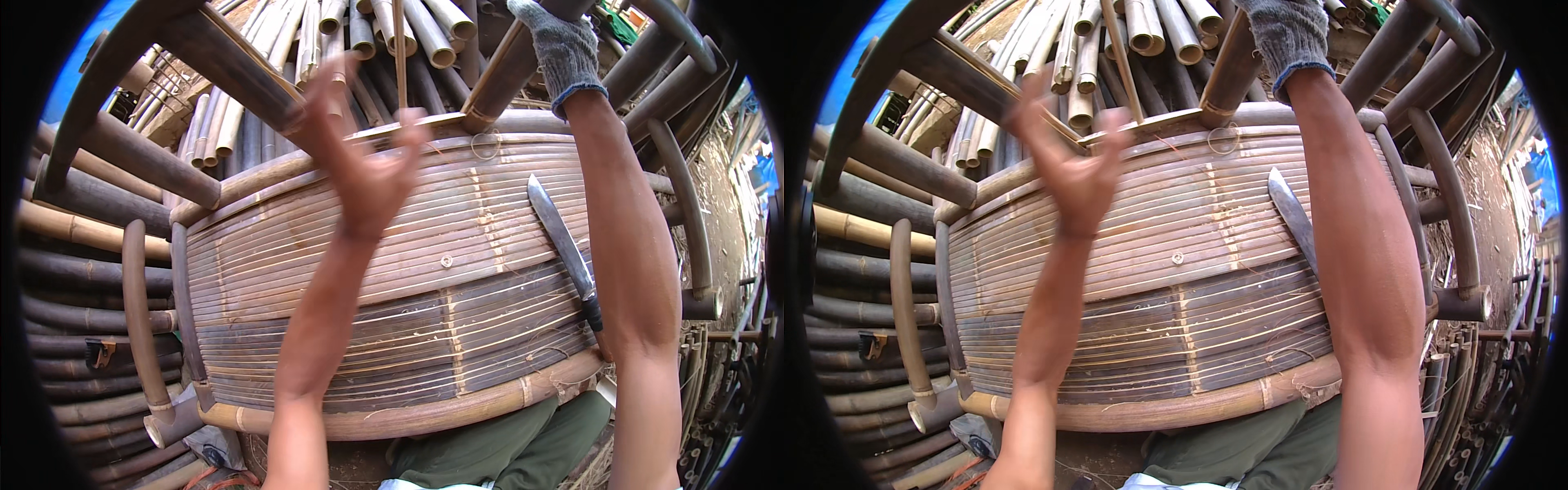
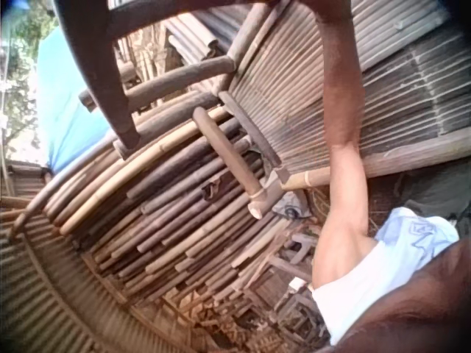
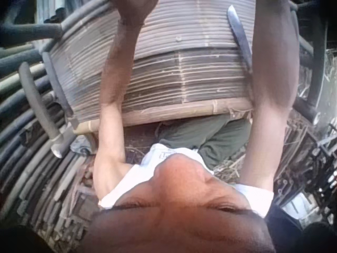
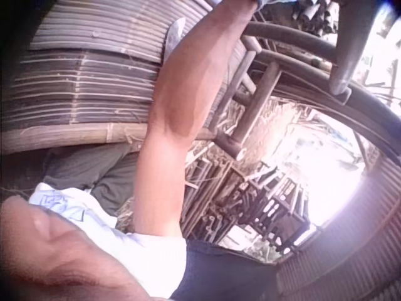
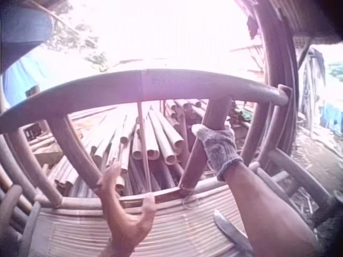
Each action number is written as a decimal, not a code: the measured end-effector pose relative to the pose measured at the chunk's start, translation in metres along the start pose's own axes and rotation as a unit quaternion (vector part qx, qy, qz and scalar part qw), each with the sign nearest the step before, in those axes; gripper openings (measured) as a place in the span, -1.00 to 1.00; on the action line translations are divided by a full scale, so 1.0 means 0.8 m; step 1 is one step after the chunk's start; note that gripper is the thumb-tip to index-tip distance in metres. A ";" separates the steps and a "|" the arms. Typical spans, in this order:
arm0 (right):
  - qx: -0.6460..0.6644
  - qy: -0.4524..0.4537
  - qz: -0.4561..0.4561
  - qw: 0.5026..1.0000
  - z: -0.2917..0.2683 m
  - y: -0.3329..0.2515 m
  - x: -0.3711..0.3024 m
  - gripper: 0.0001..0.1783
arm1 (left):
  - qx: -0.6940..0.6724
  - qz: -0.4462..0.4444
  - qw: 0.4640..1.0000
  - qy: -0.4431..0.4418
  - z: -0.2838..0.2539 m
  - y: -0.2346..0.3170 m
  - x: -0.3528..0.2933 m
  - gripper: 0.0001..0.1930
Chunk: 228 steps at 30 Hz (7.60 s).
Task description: The person uses a large knife to shave and thin down bamboo strips, then uses the knife to press and secure strips into the frame of a bamboo structure.
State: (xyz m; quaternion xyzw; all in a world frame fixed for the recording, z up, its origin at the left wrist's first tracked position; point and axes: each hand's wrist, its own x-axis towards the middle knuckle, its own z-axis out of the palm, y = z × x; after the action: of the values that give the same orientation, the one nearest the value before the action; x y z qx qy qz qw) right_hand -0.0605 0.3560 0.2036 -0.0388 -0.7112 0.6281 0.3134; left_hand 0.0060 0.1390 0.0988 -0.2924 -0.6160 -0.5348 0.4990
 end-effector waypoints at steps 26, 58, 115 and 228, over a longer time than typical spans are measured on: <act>-0.450 -0.327 -0.008 0.831 -0.247 -0.044 -0.357 -0.29 | 0.410 -0.240 0.828 -0.299 -0.159 -0.085 -0.075 -0.39; -0.334 -0.350 -0.109 0.869 0.018 -0.017 -0.285 -0.56 | 0.373 -0.158 0.888 -0.218 -0.186 -0.094 -0.077 -0.53; -0.462 -0.028 -0.313 0.830 -0.034 0.030 -0.076 -0.78 | 0.162 -0.229 0.946 -0.166 0.013 -0.128 -0.041 -0.56; 0.133 -0.246 0.020 0.960 -0.087 0.042 -0.165 -0.70 | 0.110 -0.275 0.849 -0.437 -0.016 -0.154 -0.008 -0.63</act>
State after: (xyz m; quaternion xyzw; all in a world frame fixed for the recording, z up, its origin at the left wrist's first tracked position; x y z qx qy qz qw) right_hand 0.0680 0.3641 0.1212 0.1443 -0.6756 0.7132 0.1182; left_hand -0.0982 0.0960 0.0469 -0.2577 -0.8806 -0.3958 0.0394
